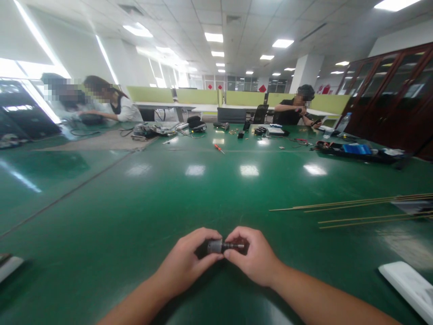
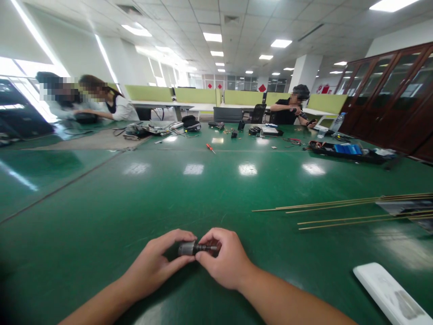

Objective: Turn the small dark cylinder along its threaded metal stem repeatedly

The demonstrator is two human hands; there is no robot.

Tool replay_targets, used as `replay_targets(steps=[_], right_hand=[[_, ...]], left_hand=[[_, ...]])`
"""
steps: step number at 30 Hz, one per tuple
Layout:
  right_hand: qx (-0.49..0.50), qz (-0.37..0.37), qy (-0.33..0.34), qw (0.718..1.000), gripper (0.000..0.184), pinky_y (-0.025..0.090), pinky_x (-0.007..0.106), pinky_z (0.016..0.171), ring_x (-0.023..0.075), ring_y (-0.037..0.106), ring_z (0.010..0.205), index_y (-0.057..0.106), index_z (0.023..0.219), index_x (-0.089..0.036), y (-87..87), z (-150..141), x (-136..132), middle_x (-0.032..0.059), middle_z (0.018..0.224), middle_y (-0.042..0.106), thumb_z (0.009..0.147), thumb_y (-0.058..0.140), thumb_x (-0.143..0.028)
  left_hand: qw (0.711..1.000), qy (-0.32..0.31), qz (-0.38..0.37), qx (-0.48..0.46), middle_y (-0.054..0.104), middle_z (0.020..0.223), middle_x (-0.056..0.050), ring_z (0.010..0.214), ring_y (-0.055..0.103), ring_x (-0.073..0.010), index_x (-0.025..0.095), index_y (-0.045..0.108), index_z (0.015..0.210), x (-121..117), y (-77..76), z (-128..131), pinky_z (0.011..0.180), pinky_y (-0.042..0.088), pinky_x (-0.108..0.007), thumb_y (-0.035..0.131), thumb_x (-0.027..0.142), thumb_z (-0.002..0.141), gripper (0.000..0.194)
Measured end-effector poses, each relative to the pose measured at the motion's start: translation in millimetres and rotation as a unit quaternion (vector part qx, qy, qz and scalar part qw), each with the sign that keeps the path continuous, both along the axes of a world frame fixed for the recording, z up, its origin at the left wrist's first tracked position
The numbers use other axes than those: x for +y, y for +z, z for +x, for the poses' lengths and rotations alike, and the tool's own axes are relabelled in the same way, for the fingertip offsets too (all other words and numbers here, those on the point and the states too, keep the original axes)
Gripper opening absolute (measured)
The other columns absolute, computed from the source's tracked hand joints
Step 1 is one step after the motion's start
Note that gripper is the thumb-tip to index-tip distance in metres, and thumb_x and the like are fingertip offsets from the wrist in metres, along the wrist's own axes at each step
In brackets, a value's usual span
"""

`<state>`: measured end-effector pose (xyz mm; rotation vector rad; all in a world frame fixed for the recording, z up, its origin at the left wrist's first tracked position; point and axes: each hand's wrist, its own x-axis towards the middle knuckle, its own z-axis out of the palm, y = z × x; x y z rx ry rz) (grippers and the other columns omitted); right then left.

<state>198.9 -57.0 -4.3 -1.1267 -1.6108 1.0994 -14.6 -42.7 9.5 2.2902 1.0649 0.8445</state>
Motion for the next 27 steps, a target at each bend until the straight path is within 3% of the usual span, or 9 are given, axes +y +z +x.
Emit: replay_targets(steps=[15, 27], right_hand=[[0.000, -0.009, 0.008, 1.000, 0.009, 0.039, 0.023, 0.058, 0.0127, 0.051, 0.059, 0.065, 0.075, -0.016, -0.1, 1.4, 1.3, -0.0015, 0.065, 0.060, 0.072, 0.072, -0.022], [0.014, -0.021, 0.015, 1.000, 0.009, 0.038, 0.022, 0.056, 0.0121, 0.049, 0.059, 0.063, 0.073, -0.016, -0.9, 2.8, 2.3, -0.0024, 0.063, 0.057, 0.073, 0.071, -0.021]], left_hand=[[1.000, 0.004, -0.005, 0.006, 0.072, 0.107, -0.002, 0.098, 0.069, -0.0168, 0.026, 0.064, 0.111, 0.0, -7.6, -3.8, 0.090, 0.054, -0.027, 0.071, 0.030, 0.087, 0.026], [0.999, 0.008, 0.044, -0.015, 0.072, 0.103, -0.006, 0.095, 0.070, -0.0187, 0.022, 0.065, 0.107, -2.7, -3.1, -1.9, 0.086, 0.056, -0.029, 0.068, 0.027, 0.087, 0.021]])
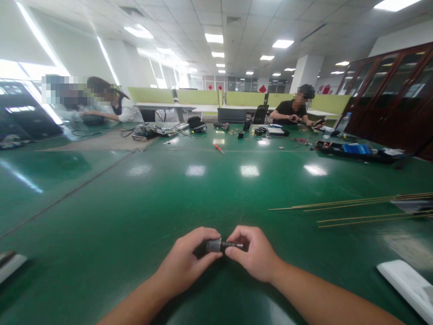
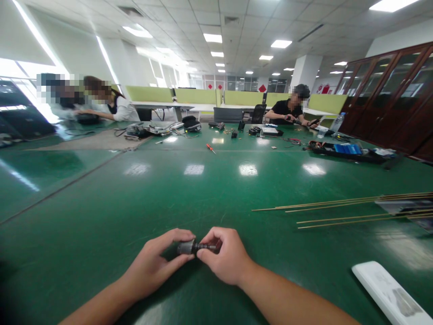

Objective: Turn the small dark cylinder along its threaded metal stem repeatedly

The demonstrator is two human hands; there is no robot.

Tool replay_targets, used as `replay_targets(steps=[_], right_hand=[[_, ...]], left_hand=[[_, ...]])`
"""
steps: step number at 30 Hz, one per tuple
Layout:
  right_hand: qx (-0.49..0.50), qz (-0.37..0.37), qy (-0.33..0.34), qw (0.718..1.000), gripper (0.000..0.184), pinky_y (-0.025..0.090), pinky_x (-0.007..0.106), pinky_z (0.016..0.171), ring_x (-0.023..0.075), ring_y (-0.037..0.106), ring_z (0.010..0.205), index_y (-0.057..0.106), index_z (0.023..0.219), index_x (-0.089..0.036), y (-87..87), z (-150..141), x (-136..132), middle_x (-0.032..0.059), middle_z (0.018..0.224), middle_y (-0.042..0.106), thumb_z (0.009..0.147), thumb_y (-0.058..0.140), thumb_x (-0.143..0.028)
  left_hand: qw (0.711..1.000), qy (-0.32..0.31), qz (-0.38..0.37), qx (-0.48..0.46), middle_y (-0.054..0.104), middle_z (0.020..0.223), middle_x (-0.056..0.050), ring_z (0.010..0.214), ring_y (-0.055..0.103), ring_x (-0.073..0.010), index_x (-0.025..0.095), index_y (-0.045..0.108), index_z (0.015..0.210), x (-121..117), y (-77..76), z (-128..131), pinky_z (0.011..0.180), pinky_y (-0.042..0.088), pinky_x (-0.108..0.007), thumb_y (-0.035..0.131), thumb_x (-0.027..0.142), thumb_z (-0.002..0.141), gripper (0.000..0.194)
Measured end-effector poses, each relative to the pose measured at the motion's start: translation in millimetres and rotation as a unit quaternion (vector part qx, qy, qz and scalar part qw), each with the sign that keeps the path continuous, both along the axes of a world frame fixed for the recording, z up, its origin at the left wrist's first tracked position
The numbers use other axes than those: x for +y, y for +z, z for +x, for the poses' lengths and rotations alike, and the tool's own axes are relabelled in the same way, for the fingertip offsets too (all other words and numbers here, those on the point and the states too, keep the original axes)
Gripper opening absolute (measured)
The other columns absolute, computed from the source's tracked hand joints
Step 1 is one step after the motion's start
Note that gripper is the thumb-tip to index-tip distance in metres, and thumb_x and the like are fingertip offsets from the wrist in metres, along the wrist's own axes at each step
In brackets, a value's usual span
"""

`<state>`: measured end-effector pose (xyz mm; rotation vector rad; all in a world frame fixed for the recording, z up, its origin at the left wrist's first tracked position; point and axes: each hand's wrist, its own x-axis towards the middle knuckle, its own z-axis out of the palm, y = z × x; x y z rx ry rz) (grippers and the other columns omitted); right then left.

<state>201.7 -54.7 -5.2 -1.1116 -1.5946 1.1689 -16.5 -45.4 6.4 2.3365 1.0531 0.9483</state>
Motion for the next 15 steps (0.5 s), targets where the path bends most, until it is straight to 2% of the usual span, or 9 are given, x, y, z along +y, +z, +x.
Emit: replay_targets(steps=[15], right_hand=[[0.031, -0.007, 0.001, 0.999, 0.015, 0.038, 0.023, 0.058, 0.0120, 0.050, 0.059, 0.062, 0.072, -0.016, -3.3, -0.6, 1.0, -0.0028, 0.062, 0.057, 0.073, 0.074, -0.025]], left_hand=[[1.000, 0.002, 0.027, -0.011, 0.073, 0.103, -0.002, 0.095, 0.070, -0.0162, 0.024, 0.065, 0.108, -2.0, -0.6, 1.7, 0.086, 0.056, -0.025, 0.072, 0.022, 0.084, 0.025]])
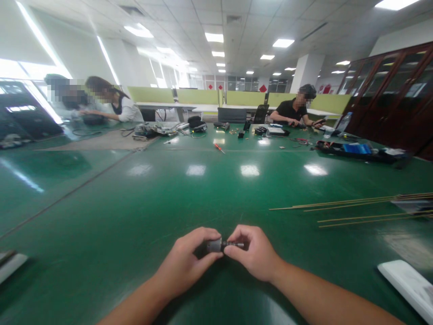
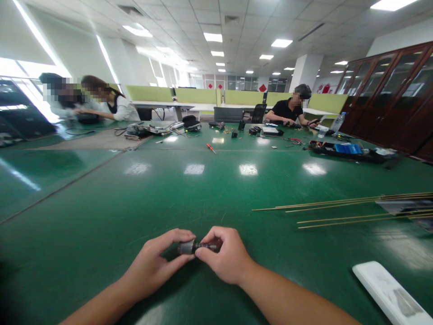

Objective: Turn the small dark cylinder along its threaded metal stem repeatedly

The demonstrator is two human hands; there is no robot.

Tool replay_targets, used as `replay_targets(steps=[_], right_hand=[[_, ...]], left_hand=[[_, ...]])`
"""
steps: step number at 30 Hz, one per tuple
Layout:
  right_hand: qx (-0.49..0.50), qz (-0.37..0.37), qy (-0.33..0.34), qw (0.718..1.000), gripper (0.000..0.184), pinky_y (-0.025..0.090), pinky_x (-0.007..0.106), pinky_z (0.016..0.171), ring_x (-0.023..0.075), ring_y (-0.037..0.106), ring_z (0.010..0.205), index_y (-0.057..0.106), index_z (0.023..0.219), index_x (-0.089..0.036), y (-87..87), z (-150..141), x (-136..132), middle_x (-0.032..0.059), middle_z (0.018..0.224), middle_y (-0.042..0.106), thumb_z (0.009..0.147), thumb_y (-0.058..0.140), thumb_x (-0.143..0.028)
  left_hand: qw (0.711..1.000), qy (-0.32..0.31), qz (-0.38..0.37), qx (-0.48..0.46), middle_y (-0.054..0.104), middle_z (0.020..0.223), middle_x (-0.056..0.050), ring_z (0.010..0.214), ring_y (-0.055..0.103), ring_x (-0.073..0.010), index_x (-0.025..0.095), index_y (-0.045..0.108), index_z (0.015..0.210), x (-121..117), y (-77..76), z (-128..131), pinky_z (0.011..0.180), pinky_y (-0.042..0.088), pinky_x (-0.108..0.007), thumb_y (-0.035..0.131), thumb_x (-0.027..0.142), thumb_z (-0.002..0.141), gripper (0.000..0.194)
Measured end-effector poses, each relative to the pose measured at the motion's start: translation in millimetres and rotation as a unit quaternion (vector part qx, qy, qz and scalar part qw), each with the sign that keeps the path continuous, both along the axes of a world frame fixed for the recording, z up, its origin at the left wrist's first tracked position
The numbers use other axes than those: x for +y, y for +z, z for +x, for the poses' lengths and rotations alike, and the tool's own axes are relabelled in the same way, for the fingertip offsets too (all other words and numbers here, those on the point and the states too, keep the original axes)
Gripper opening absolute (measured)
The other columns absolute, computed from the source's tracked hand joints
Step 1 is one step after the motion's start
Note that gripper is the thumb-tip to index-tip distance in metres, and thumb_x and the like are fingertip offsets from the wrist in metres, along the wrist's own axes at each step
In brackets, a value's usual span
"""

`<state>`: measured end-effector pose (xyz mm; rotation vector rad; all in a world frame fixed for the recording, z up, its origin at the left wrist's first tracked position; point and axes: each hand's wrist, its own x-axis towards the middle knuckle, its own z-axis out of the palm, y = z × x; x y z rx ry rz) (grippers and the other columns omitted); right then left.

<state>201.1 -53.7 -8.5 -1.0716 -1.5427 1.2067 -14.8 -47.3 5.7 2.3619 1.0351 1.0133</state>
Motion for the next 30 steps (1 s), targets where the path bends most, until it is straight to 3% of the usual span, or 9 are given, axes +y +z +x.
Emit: replay_targets(steps=[30], right_hand=[[-0.002, -0.003, 0.002, 1.000, 0.015, 0.038, 0.023, 0.058, 0.0117, 0.049, 0.058, 0.062, 0.072, -0.016, -2.1, 2.1, 1.4, -0.0031, 0.063, 0.058, 0.073, 0.074, -0.025]], left_hand=[[1.000, 0.006, 0.011, -0.002, 0.074, 0.100, -0.006, 0.092, 0.072, -0.0190, 0.021, 0.066, 0.105, -0.4, 3.6, -0.8, 0.083, 0.058, -0.028, 0.070, 0.025, 0.085, 0.021]])
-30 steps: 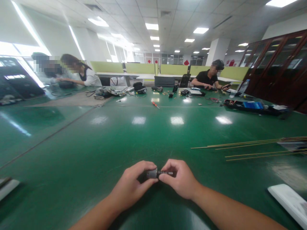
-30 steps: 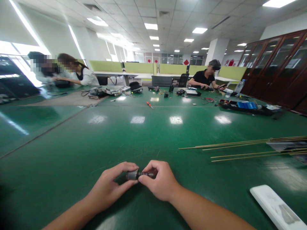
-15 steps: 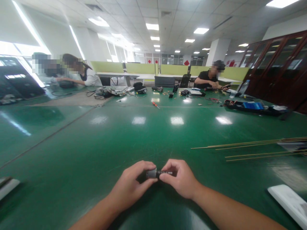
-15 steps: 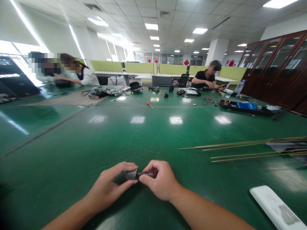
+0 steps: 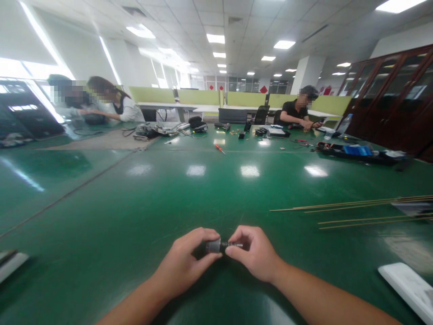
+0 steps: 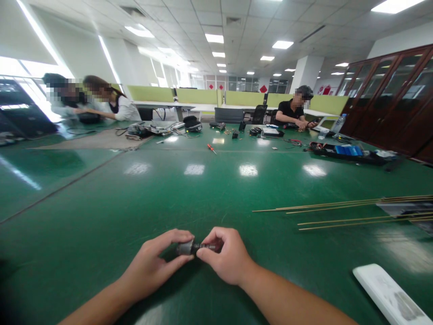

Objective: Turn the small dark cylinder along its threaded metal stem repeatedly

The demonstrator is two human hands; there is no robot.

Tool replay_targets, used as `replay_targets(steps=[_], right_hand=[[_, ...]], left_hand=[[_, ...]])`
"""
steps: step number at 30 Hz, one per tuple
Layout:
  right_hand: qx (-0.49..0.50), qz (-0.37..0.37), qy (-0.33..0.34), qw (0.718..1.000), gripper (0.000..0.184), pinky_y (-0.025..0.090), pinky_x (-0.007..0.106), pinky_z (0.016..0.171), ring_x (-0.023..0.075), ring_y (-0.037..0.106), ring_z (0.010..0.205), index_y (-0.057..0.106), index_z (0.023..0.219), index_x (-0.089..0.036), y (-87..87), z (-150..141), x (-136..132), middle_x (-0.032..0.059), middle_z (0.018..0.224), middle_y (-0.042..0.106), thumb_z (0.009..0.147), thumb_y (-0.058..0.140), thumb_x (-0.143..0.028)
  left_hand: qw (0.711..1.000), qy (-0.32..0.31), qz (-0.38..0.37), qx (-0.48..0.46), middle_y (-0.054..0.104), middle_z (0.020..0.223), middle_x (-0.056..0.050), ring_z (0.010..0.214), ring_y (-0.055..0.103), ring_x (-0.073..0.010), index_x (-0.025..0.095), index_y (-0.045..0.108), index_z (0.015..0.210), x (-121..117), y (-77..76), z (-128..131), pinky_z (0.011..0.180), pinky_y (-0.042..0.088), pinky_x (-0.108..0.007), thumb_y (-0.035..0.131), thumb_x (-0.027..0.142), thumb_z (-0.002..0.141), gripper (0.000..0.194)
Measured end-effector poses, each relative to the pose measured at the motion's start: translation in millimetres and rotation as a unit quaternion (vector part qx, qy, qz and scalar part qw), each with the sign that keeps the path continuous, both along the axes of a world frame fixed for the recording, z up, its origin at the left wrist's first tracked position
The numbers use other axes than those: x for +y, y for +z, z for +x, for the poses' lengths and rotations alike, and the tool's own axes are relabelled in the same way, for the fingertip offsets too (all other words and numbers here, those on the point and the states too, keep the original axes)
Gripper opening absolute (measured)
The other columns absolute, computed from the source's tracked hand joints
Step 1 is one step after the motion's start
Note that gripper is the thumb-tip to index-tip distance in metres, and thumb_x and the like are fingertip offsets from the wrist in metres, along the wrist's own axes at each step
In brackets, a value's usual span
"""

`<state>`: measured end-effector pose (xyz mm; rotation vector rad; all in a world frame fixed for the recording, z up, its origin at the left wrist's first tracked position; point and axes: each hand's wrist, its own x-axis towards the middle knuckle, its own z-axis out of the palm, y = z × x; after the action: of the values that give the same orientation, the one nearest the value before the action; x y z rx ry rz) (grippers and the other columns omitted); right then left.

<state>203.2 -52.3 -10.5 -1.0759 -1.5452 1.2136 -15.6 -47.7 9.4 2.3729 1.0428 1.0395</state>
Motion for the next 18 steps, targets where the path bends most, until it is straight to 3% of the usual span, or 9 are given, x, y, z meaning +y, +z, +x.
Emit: replay_targets(steps=[18], right_hand=[[-0.025, 0.007, -0.004, 1.000, 0.012, 0.038, 0.023, 0.057, 0.0120, 0.050, 0.061, 0.063, 0.076, -0.017, 4.4, -1.7, -3.1, -0.0026, 0.066, 0.057, 0.076, 0.072, -0.024]], left_hand=[[1.000, -0.001, 0.027, -0.016, 0.075, 0.098, -0.002, 0.089, 0.072, -0.0163, 0.023, 0.067, 0.103, 2.4, 1.1, -1.9, 0.082, 0.057, -0.025, 0.076, 0.022, 0.081, 0.024]])
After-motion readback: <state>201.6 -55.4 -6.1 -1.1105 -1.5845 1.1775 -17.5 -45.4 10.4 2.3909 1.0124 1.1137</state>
